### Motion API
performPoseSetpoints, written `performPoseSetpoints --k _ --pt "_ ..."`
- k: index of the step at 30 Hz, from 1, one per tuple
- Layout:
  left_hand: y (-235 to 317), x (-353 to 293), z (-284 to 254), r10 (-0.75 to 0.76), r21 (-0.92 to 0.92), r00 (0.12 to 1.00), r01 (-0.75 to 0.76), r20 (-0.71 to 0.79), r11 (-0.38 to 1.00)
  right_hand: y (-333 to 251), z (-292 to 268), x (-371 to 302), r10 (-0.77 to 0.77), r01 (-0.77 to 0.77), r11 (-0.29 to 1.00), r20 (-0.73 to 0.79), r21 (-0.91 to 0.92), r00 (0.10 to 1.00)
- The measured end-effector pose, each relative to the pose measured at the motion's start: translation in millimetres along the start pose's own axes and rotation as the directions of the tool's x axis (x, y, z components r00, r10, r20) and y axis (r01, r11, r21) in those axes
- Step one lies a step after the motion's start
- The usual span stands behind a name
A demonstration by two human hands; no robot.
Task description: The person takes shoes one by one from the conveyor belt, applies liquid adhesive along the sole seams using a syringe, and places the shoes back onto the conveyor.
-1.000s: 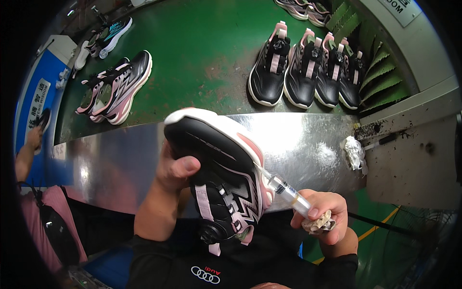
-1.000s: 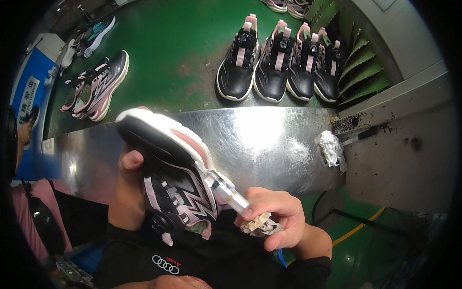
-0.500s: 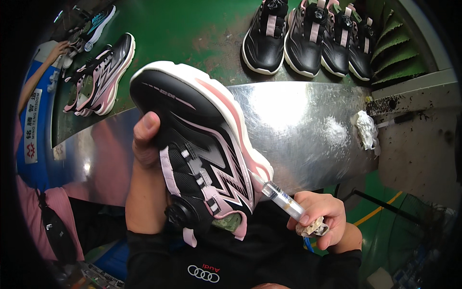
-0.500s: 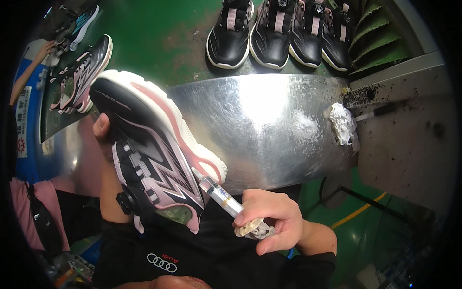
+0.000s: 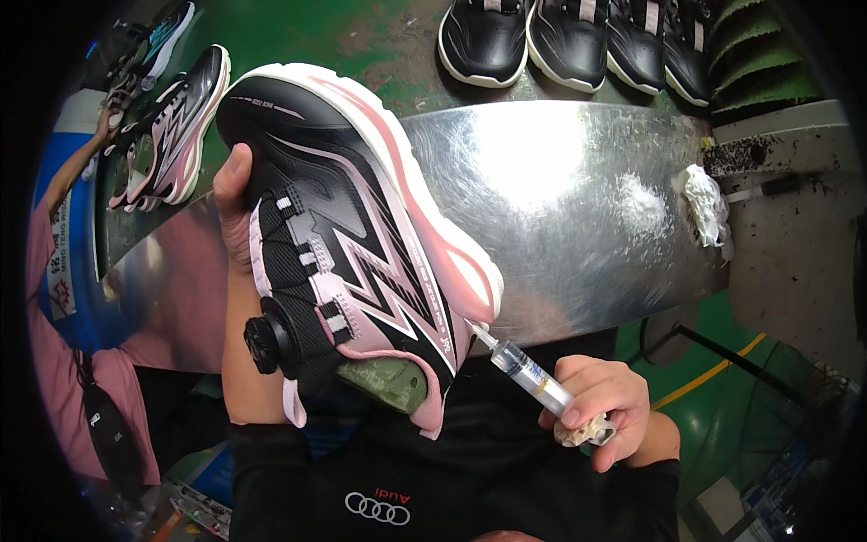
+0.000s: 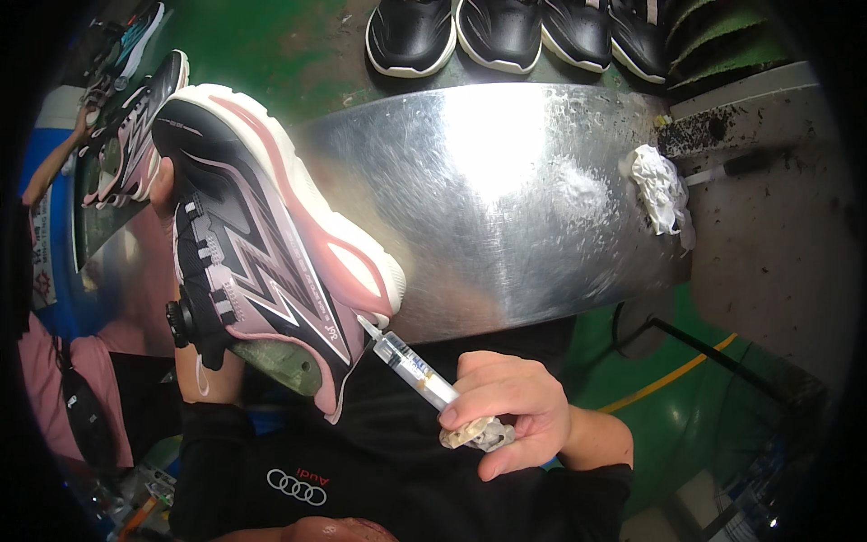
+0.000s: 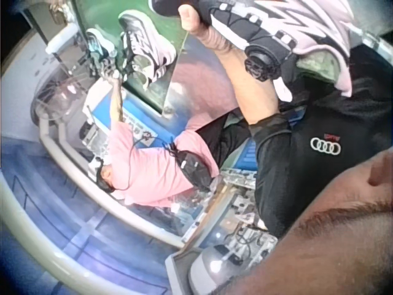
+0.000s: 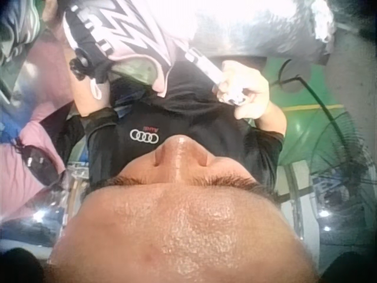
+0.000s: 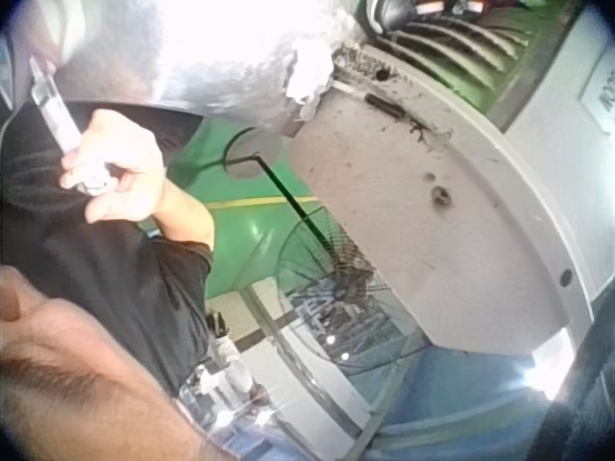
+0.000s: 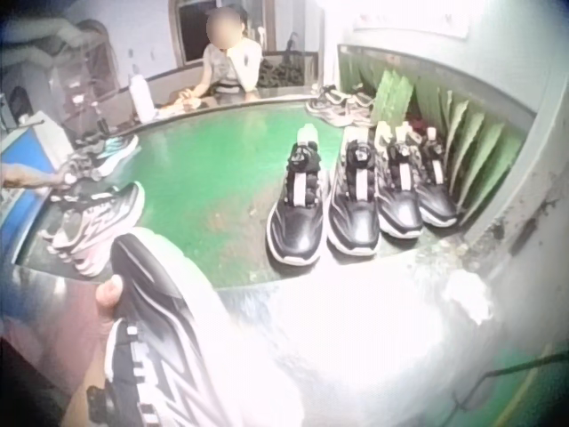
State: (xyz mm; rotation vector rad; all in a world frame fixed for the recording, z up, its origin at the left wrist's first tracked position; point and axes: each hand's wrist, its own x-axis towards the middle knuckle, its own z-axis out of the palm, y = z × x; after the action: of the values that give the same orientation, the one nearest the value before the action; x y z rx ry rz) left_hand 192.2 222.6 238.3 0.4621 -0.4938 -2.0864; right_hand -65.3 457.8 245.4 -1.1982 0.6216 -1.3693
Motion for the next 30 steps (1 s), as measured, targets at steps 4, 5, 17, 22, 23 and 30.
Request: performPoseSetpoints --k 4,5,17,22,23,30 --pt "-3 5 3 -0.051 0.047 0.998 0.049 0.037 0.998 3 -3 -6 0.006 -0.006 1.0 -0.02 -0.002 1.0" --pt "-2 4 3 -0.055 0.069 0.998 0.051 0.045 0.996 4 -2 -7 0.002 -0.003 1.0 -0.02 -0.004 1.0" --pt "16 -3 -6 -0.038 0.264 0.981 0.089 -0.192 0.96 21 -3 -9 -0.05 0.047 0.998 -0.078 -0.035 0.996" --pt "46 -28 -30 -0.152 0.377 0.951 0.25 -0.27 0.892 28 -6 -6 -0.078 0.069 0.995 -0.125 -0.072 0.989" --pt "48 -35 -28 -0.156 0.402 0.956 0.248 -0.248 0.881 30 -5 -4 -0.086 0.078 0.995 -0.133 -0.063 0.987" --pt "58 -78 -51 0.018 0.642 0.959 0.176 -0.284 0.747 42 4 2 -0.132 0.106 0.984 -0.187 -0.143 0.973"
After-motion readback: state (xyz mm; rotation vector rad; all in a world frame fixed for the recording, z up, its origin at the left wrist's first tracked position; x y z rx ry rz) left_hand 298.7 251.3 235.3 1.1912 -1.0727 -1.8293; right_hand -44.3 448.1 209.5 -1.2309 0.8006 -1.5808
